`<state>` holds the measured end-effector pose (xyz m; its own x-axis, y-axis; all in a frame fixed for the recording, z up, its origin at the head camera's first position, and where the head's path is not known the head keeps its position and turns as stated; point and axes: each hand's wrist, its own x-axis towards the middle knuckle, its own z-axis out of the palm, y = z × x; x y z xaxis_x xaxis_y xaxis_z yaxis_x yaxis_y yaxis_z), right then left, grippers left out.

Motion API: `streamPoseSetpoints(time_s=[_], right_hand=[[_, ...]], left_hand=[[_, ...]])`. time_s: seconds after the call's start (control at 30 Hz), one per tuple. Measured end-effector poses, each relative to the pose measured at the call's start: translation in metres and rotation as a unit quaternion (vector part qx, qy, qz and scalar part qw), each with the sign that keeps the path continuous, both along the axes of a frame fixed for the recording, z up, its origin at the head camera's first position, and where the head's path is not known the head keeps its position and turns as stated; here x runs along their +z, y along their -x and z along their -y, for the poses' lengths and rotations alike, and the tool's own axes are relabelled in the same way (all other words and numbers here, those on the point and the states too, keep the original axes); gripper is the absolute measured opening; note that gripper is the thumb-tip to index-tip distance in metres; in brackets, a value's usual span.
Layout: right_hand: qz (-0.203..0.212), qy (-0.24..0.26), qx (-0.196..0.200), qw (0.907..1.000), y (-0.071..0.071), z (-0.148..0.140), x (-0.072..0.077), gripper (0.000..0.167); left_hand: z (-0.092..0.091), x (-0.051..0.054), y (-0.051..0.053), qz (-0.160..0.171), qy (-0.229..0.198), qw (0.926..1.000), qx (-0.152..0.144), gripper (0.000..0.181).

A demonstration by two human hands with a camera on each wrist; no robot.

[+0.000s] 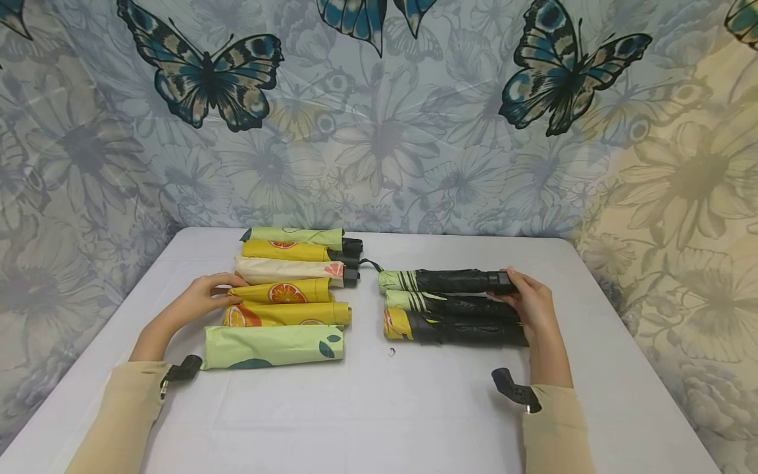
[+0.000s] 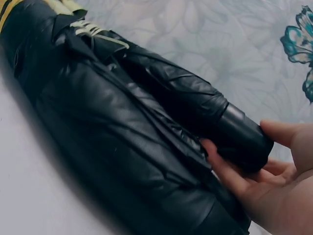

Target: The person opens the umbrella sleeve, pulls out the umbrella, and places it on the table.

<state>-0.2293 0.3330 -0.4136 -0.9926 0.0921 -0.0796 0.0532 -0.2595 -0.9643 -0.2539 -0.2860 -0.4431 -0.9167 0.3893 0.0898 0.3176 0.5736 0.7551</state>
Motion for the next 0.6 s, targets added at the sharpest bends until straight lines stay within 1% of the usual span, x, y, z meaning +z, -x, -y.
streamPoseSetpoints(time_s=[0.03,0.13,0.27,0.3,0.37,0.4,0.47,0.53,0.57,0.6], right_hand=[[0.003,-0.007,-0.001,1.0000,0.0000,-0.0007,-0.0007,0.012],[0.011,-0.026,-0.008,0.9996,-0.0001,-0.0019,-0.0027,0.016],[0.028,-0.058,-0.045,0.9969,0.0005,-0.0022,-0.0042,0.025],[0.035,-0.070,-0.056,0.9953,0.0008,-0.0019,-0.0040,0.024],[0.051,-0.115,-0.081,0.9888,0.0014,-0.0014,-0.0036,0.037],[0.058,-0.144,-0.090,0.9838,0.0020,-0.0012,-0.0036,0.044],[0.073,-0.184,-0.107,0.9743,0.0034,-0.0005,-0.0036,0.055],[0.089,-0.228,-0.118,0.9623,0.0046,-0.0001,-0.0042,0.059],[0.097,-0.242,-0.120,0.9578,0.0052,-0.0001,-0.0047,0.059],[0.104,-0.247,-0.122,0.9557,0.0057,-0.0001,-0.0054,0.060]], left_hand=[[0.0001,0.0002,-0.0002,0.000,0.000,1.0000,-0.001,0.029],[0.0001,0.0008,-0.0008,0.001,-0.001,1.0000,-0.001,0.029],[0.0000,0.0013,-0.0011,0.000,-0.002,1.0000,-0.001,0.029],[0.0001,0.0013,-0.0011,0.001,-0.002,1.0000,-0.001,0.029],[0.0000,0.0013,-0.0012,0.000,-0.002,1.0000,-0.001,0.029],[-0.0001,0.0013,-0.0012,0.000,-0.002,1.0000,-0.001,0.029],[-0.0003,0.0013,-0.0013,0.001,-0.002,1.0000,0.000,0.029],[-0.0006,0.0013,-0.0014,0.003,-0.004,1.0000,0.002,0.029],[-0.0008,0.0014,-0.0015,0.004,-0.005,1.0000,0.003,0.029],[-0.0008,0.0014,-0.0015,0.002,-0.003,1.0000,0.002,0.029]])
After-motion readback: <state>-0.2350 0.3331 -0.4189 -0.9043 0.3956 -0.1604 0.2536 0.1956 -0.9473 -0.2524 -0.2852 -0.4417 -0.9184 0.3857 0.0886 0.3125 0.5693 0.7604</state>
